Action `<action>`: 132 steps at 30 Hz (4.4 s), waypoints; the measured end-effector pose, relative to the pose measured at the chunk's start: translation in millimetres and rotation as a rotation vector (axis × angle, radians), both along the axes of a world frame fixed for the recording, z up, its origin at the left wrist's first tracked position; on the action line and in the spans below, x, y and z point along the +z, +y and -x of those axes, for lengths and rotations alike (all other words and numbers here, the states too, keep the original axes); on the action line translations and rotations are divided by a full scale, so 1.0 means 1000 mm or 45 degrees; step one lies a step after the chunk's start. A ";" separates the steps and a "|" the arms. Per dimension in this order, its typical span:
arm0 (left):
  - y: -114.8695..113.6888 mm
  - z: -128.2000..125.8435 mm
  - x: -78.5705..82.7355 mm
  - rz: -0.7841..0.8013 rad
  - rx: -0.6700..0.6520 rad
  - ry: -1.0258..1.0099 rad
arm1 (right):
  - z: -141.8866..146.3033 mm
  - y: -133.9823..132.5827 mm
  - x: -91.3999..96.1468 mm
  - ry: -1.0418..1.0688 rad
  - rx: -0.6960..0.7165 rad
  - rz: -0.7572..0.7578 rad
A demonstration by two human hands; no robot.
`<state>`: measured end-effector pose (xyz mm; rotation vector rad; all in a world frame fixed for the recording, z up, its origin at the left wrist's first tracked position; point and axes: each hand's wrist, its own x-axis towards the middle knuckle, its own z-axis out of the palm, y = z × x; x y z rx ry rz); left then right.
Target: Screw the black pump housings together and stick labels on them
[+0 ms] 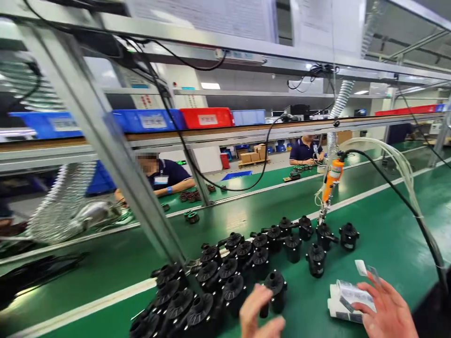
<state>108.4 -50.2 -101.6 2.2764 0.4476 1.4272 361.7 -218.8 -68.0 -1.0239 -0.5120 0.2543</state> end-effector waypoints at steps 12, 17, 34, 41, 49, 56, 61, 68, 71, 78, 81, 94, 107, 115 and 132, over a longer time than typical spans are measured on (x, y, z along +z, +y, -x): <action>0.035 0.002 0.051 1.162 -0.325 0.059 | 0.083 0.056 0.039 -0.209 0.316 0.026; 0.030 0.001 0.054 1.543 -0.338 -0.126 | 0.091 0.067 0.040 -0.215 0.536 0.122; 0.030 0.001 0.067 1.849 -0.697 -0.206 | 0.110 0.092 0.040 -0.114 0.724 0.290; 0.029 0.000 0.066 1.822 -0.687 -0.217 | 0.109 0.092 0.038 -0.172 0.704 0.323; 0.029 0.001 0.067 1.848 -0.670 -0.220 | 0.108 0.094 0.035 -0.255 0.637 0.340; 0.029 0.001 0.067 1.844 -0.675 -0.211 | 0.111 0.090 0.032 -0.489 0.548 0.329; 0.033 0.004 0.068 1.841 -0.752 -0.199 | 0.104 0.083 0.037 -0.694 0.472 0.415; 0.024 0.004 0.058 1.154 -0.628 0.023 | 0.103 0.085 0.032 -1.172 0.335 0.611; 0.020 0.006 0.052 0.835 -0.549 0.145 | 0.101 0.090 0.031 -1.516 0.101 0.687; 0.020 0.010 0.037 0.897 -0.645 0.289 | 0.052 0.113 0.030 -1.378 -0.426 0.787; 0.019 0.007 0.033 0.942 -0.569 0.242 | 0.032 0.118 0.038 -1.354 -0.492 0.784; 0.038 0.006 0.020 0.992 -0.334 0.124 | 0.051 0.200 0.075 -1.295 0.193 0.790; 0.033 0.007 0.042 1.130 -0.596 0.105 | 0.046 0.106 0.065 -1.205 0.750 0.705; 0.041 0.007 0.033 1.102 -0.700 0.051 | 0.056 0.089 0.058 -1.246 1.095 0.519; 0.033 -0.001 0.049 1.690 -0.732 -0.158 | 0.072 0.093 0.039 -0.553 0.523 0.473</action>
